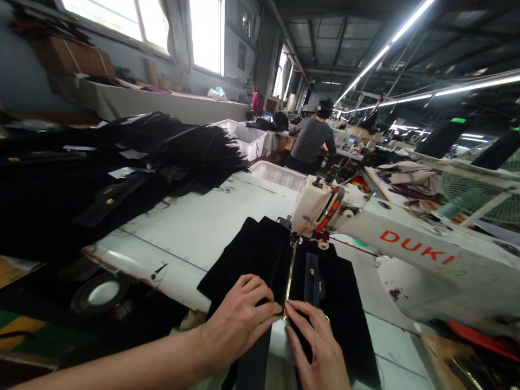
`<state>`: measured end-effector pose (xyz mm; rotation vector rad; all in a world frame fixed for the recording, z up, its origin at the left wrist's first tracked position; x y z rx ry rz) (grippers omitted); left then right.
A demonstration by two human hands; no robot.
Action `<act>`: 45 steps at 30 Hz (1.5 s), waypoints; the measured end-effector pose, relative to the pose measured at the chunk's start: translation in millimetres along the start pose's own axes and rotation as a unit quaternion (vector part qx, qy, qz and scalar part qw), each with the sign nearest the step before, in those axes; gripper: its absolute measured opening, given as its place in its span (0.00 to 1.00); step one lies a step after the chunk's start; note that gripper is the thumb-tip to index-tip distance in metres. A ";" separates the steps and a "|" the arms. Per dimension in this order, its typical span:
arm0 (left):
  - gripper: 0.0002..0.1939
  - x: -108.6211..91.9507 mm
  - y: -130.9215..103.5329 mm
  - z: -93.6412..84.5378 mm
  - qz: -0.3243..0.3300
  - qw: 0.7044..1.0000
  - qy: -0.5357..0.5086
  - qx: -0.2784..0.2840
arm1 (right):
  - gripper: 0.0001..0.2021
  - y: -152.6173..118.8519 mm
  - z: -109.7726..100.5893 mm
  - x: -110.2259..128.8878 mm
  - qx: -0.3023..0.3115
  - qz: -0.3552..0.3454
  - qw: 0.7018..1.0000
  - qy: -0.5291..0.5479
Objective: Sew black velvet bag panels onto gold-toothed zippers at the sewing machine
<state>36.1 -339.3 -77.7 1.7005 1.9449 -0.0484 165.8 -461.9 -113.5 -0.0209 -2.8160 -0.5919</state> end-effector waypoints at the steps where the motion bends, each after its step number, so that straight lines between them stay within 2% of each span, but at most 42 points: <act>1: 0.08 0.2 -0.2 0.9 0.006 1.000 0.007 -0.002 | 0.17 1.1 -2.3 0.2 0.005 -0.013 1.000 0.007; 5: 0.07 0.7 -0.5 2.9 0.031 0.999 0.011 -0.010 | 0.15 6.0 -7.8 0.7 0.020 -0.028 0.999 0.022; 7: 0.06 0.8 0.4 3.6 0.028 1.000 0.010 -0.003 | 0.12 7.5 -6.5 0.4 0.003 -0.016 1.000 0.022; 11: 0.06 2.4 2.3 2.9 -0.011 1.000 -0.014 0.014 | 0.07 9.7 -0.8 -0.3 -0.047 0.000 0.998 0.030; 14: 0.06 6.4 0.8 2.0 -0.057 0.997 -0.046 0.006 | 0.04 13.8 0.5 0.0 -0.037 0.008 0.998 0.040; 16: 0.06 8.8 -1.6 2.5 -0.065 0.996 -0.067 -0.013 | 0.03 16.6 -1.2 1.1 -0.025 0.015 0.999 0.043; 19: 0.05 7.4 -5.8 3.1 -0.016 0.997 -0.053 -0.049 | 0.03 18.5 -3.3 3.8 -0.020 0.015 0.999 0.038; 23: 0.13 -2.5 -9.8 -0.7 0.090 0.993 0.012 -0.080 | 0.04 16.6 -2.3 6.7 -0.050 -0.008 0.999 0.012; 27: 0.15 -8.5 -8.0 -4.8 0.140 0.987 0.045 -0.070 | 0.07 15.8 -1.4 9.3 -0.065 -0.043 0.997 -0.023; 30: 0.15 -7.1 -7.5 -4.7 0.170 0.979 0.043 -0.102 | 0.08 17.1 -2.2 11.5 -0.059 -0.059 0.996 -0.037; 32: 0.15 -3.0 -7.4 -1.8 0.174 0.978 0.023 -0.108 | 0.08 18.0 -2.9 11.7 -0.055 -0.056 0.997 -0.026; 39: 0.15 2.6 -6.4 1.4 0.140 0.987 -0.044 -0.063 | 0.09 17.0 3.5 10.1 -0.008 -0.030 1.000 0.005; 45: 0.22 6.2 -14.7 3.9 0.116 0.986 -0.008 -0.120 | 0.08 16.1 5.7 11.5 -0.011 -0.019 0.999 0.024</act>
Point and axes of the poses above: each hand's wrist, its own y-axis towards the middle knuckle, its own z-axis out of the palm, x = y × z, the point moved 4 cm from there along y, towards the middle knuckle, and after that the axes turned 8 degrees about x, right-handed, at the moved point
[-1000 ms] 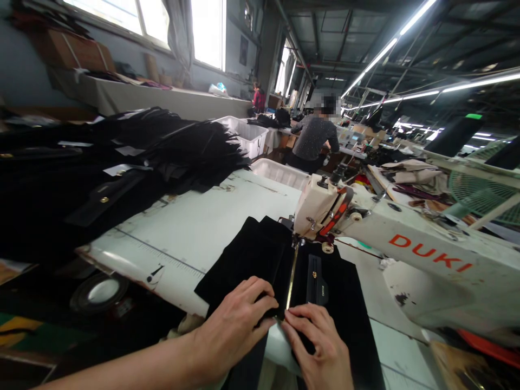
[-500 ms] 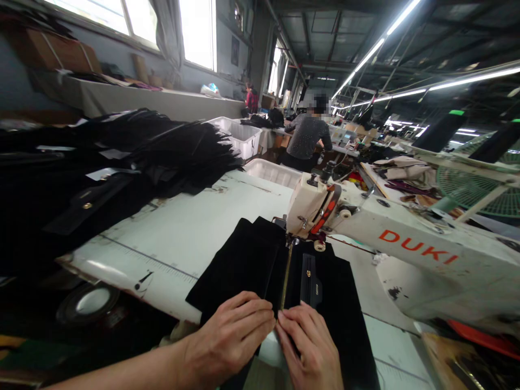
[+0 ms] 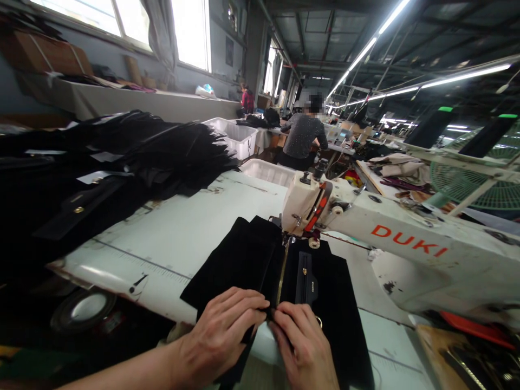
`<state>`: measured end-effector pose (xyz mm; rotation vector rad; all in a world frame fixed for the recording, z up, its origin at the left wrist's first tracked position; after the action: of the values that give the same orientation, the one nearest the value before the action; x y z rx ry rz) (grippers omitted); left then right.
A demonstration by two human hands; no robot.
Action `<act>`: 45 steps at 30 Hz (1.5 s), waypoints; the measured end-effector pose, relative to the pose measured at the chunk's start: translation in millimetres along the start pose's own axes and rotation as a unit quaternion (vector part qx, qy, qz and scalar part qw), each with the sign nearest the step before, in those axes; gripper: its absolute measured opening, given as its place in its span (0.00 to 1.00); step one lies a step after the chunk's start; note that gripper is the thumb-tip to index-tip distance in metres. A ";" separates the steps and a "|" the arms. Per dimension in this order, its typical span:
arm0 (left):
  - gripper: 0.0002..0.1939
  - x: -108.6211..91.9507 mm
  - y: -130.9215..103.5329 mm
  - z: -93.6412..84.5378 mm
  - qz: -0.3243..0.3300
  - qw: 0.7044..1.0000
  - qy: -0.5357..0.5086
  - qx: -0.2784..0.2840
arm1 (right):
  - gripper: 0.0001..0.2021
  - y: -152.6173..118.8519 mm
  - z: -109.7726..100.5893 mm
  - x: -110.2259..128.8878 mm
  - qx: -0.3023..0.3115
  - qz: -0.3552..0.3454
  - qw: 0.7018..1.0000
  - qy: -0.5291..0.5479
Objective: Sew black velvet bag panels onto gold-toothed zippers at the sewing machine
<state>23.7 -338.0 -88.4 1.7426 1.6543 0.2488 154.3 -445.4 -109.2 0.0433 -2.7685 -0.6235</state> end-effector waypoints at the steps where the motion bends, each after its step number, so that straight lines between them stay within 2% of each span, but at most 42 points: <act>1: 0.22 0.5 -1.4 1.5 -0.001 1.000 0.010 0.006 | 0.08 0.8 -0.6 -0.3 0.002 0.008 1.000 0.018; 5: 0.23 -1.3 -2.1 6.2 0.023 0.998 0.024 0.052 | 0.08 4.6 -4.5 -0.3 0.011 0.019 0.998 0.060; 10: 0.21 -1.3 0.2 7.7 0.018 0.998 0.015 0.053 | 0.08 7.0 -3.8 -0.3 0.035 0.022 0.997 0.065; 13: 0.22 0.2 1.5 9.0 0.018 0.998 -0.012 0.053 | 0.08 5.4 -1.9 -1.0 0.011 0.045 0.996 0.070; 16: 0.26 1.0 3.2 7.8 0.025 0.998 -0.037 0.053 | 0.06 2.0 0.6 -0.9 -0.020 0.056 0.996 0.062; 21: 0.32 3.5 4.7 6.4 0.007 0.994 -0.076 0.083 | 0.09 -1.8 2.4 -3.8 -0.055 0.109 0.991 0.058; 23: 0.32 4.6 4.7 6.8 -0.005 0.992 -0.086 0.093 | 0.10 -1.7 2.9 -3.9 -0.058 0.129 0.987 0.071; 26: 0.32 5.0 4.4 7.3 -0.001 0.991 -0.093 0.091 | 0.06 -1.1 4.7 -1.6 -0.048 0.139 0.986 0.078; 31: 0.32 6.9 4.9 5.1 0.026 0.991 -0.097 0.086 | 0.04 0.1 6.0 0.2 -0.039 0.096 0.990 0.091; 35: 0.28 8.1 8.1 0.2 0.046 0.986 -0.104 0.119 | 0.05 1.4 1.7 -2.9 -0.038 0.067 0.994 0.076; 40: 0.16 0.6 15.9 -8.6 0.086 0.978 -0.056 0.184 | 0.07 -1.4 -4.5 -1.7 -0.041 0.015 0.998 0.037; 45: 0.15 1.1 18.1 -9.0 0.100 0.967 -0.029 0.232 | 0.08 -3.4 -3.3 -6.0 -0.035 0.012 0.999 0.038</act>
<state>33.0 -332.4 -71.2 2.2443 1.5802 -0.1092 160.9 -449.3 -109.6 0.0185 -2.6691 -0.6976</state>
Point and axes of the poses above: each hand's wrist, its own y-axis towards the middle knuckle, its own z-axis out of the palm, x = y × z, the point moved 4 cm from there along y, towards the middle knuckle, and after that the axes turned 8 degrees about x, right-handed, at the moved point
